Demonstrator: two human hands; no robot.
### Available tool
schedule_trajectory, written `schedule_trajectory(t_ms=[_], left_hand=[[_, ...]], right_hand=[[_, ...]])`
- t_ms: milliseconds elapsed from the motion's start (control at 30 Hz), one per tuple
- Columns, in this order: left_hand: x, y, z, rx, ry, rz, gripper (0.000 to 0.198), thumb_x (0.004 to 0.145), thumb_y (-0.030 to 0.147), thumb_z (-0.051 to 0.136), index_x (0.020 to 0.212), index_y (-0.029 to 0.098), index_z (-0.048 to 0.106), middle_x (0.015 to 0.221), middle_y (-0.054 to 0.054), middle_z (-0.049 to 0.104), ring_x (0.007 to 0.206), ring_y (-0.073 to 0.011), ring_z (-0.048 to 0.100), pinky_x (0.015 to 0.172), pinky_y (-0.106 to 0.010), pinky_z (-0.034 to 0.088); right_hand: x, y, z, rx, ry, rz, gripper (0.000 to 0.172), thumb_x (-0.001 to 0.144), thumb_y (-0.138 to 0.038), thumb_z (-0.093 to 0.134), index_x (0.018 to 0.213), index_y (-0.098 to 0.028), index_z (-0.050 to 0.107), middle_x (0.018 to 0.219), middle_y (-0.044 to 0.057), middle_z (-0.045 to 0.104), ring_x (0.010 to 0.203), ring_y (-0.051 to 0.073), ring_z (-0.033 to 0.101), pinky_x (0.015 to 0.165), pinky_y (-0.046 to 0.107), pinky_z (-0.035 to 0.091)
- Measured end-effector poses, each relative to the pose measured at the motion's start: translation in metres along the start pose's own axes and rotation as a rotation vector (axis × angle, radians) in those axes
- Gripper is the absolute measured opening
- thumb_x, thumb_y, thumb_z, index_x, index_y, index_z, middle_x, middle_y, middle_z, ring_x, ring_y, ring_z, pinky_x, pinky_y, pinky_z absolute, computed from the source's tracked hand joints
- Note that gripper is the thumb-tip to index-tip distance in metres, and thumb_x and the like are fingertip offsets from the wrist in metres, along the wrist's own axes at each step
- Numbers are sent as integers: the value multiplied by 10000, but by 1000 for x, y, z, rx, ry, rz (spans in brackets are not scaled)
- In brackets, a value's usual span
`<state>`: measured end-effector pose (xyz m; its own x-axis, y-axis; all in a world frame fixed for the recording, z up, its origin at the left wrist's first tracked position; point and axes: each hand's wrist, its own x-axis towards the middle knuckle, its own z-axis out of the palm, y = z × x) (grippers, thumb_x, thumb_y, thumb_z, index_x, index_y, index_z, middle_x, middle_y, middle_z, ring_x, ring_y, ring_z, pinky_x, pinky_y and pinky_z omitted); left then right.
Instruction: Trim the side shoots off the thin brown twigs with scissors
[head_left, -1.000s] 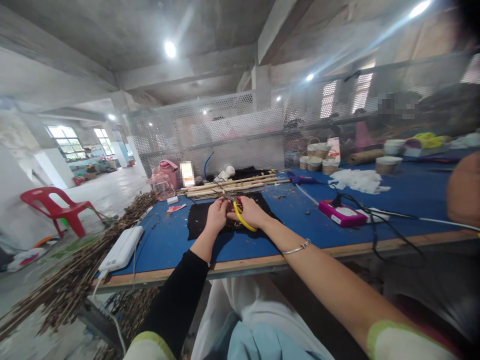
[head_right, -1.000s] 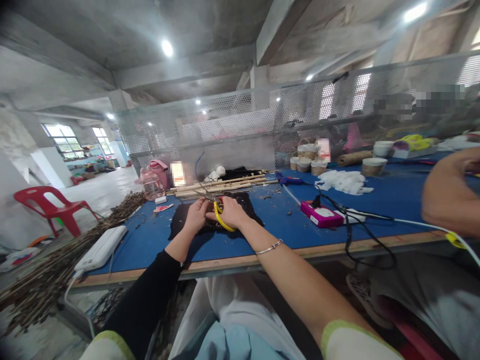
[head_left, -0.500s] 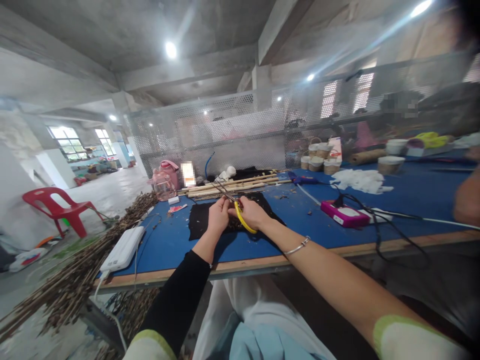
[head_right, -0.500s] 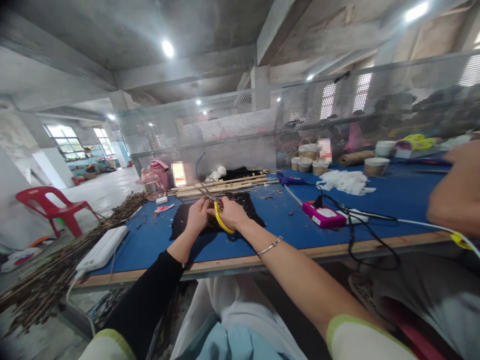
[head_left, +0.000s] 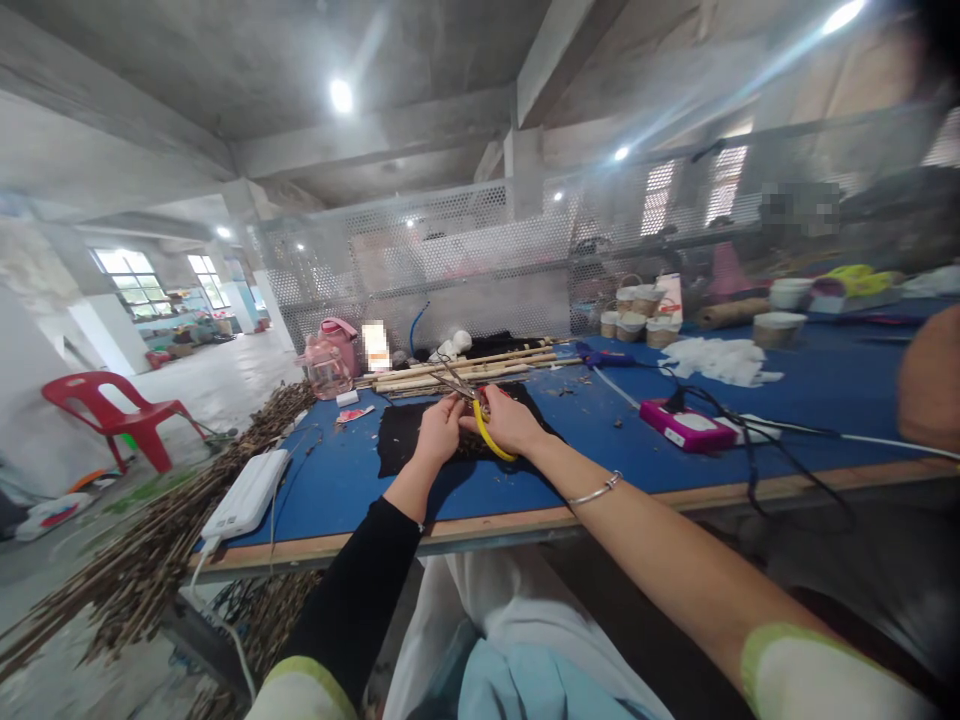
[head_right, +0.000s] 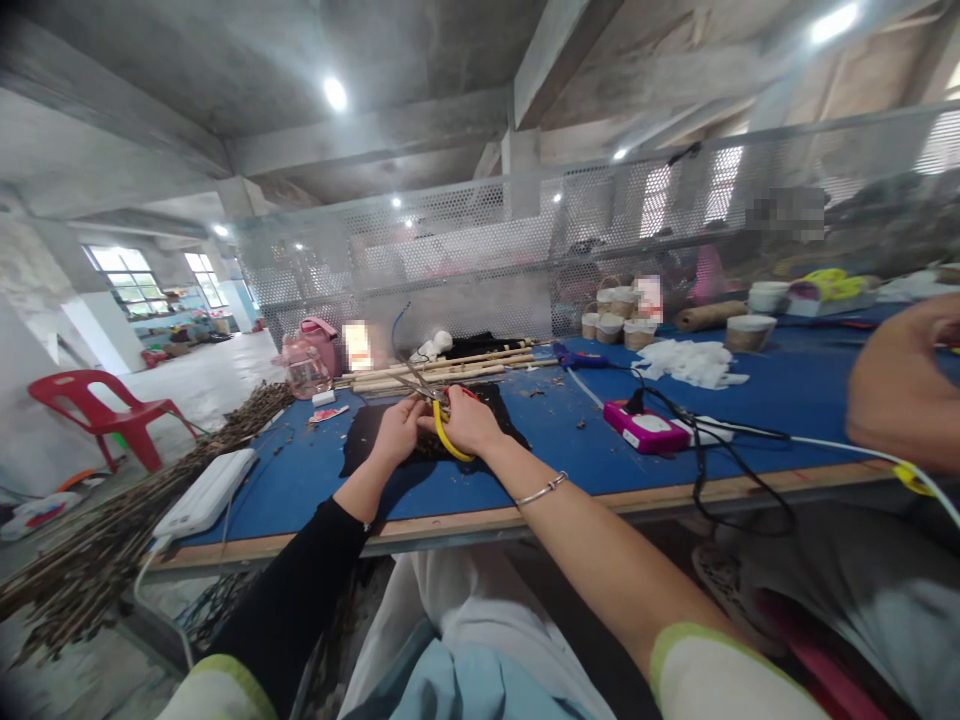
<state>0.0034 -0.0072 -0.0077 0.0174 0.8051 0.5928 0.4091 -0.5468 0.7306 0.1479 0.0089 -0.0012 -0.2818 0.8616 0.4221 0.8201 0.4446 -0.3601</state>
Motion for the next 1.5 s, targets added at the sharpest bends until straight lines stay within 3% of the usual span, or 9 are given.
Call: schedule_trajectory(t_ms=[100,200,433,700,867,1067,1167,1300,1500], left_hand=[[0,2,1,-60,-20,15,257,789,251,467,965,175,637,985,-71,653,931,-202,564,887,-302,371],[0,2,1,-48,4,-7,228,783,277,477,880,171,653,899,-68,666,864,-200,573,859,-305,388],[0,-9,1,-78,-6,-59,256,793,347,445,763,163,621,670,-24,619,615,-133,538,623,-232,430],[-3,-2,0,-298,-41,-249,295,776,406,442,665,147,531,437,38,468,361,-62,402,389,-173,317],[-4,-4,4,-260,-130,-229,341,780,444,424,628,150,504,465,11,524,383,-69,451,401,-170,339],[-3,-7,5,-260,-154,-185,334,778,436,443,674,140,558,528,-3,559,440,-83,492,464,-196,399],[-4,-4,4,-238,-125,-212,349,778,436,446,605,140,511,488,4,530,406,-73,473,421,-184,369],[-4,-4,6,-361,-114,-303,307,755,439,485,651,151,476,485,31,479,398,-82,502,386,-180,378],[-4,-6,8,-334,-165,-337,281,763,403,475,637,152,451,454,40,455,359,-69,484,353,-157,373]], right_hand=[[-1,-1,-1,45,-11,-22,484,715,-560,539,980,-169,431,959,98,598,856,214,587,638,244,361],[0,-1,-1,32,-31,21,469,714,-552,549,969,-174,437,894,87,617,811,219,598,615,242,351],[2,0,6,13,-38,55,511,699,-622,512,932,-168,477,848,99,632,784,232,603,570,239,338],[5,7,0,45,-99,29,523,660,-647,529,878,-172,508,828,90,632,720,196,598,560,230,356],[10,17,-13,-61,-97,-26,529,648,-614,566,926,-172,488,868,93,627,776,219,597,594,246,371],[16,20,-9,30,-129,-153,495,672,-553,574,966,-177,443,915,72,616,784,183,588,614,227,375],[16,19,-6,-46,-100,-113,513,665,-589,558,946,-173,453,867,77,620,768,201,590,598,238,361],[11,17,-5,-93,-95,-42,557,639,-638,552,931,-171,469,848,92,628,771,227,599,587,249,359],[1,17,-3,-105,-85,51,595,627,-671,541,934,-165,483,874,123,637,800,242,606,634,270,385]])
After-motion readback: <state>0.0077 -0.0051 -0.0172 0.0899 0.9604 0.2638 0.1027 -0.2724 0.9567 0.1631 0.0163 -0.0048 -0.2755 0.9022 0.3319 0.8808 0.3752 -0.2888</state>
